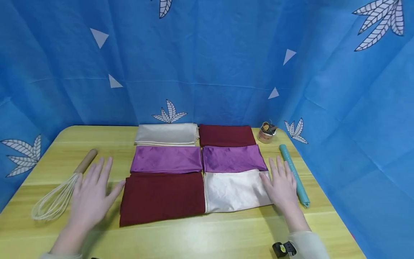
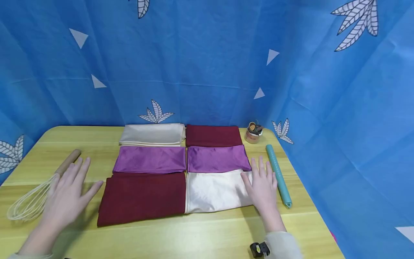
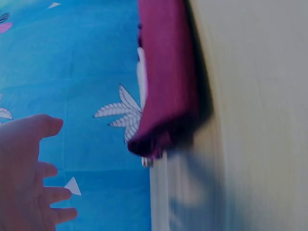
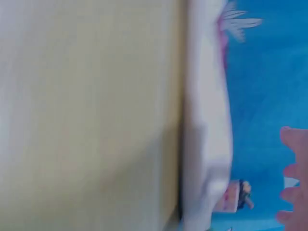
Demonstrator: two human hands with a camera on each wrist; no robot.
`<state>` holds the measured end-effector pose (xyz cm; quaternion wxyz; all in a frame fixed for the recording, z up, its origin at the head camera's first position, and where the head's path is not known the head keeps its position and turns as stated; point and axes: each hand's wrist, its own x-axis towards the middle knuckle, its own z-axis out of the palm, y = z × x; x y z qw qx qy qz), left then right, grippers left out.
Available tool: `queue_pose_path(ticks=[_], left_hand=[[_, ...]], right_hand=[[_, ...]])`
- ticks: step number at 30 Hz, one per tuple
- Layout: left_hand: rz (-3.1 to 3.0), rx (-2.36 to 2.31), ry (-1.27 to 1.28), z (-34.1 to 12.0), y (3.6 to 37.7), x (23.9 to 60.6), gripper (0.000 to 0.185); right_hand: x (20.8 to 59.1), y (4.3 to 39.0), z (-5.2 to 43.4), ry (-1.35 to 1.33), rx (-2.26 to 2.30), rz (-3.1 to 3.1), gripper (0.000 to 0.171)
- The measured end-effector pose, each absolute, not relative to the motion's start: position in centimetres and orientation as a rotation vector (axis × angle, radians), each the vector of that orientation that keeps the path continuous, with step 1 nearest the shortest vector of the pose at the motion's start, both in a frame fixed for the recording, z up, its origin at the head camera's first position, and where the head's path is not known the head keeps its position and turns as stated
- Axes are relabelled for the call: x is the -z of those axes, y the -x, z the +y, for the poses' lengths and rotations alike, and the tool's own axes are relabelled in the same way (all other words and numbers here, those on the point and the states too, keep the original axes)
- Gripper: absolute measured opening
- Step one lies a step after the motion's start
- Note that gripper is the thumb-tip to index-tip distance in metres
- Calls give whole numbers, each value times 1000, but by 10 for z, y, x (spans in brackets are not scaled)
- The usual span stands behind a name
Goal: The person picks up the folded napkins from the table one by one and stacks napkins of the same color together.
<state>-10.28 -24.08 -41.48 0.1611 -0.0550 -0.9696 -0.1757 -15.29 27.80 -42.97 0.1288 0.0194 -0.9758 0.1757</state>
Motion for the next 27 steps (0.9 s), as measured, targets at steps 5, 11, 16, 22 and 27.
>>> queue_pose_path(ticks=[5,11,16,22,27], left_hand=[[-2696,885,178,-229,98,414,72],[-2640,1294,147,-219,96,416,69],[-2597,1472,87,-215,96,424,63],[-2626,1515,47,-212,94,434,53],[-2621,1514,56,-209,93,440,47]], right_hand=[[422,148,251,-118,-955,-2739,60],[420,141,217,-118,-1468,-2665,52],[424,136,187,-160,-1719,-2635,41],[430,133,158,-370,-1886,-2635,37],[432,131,141,-497,-1762,-2752,35]])
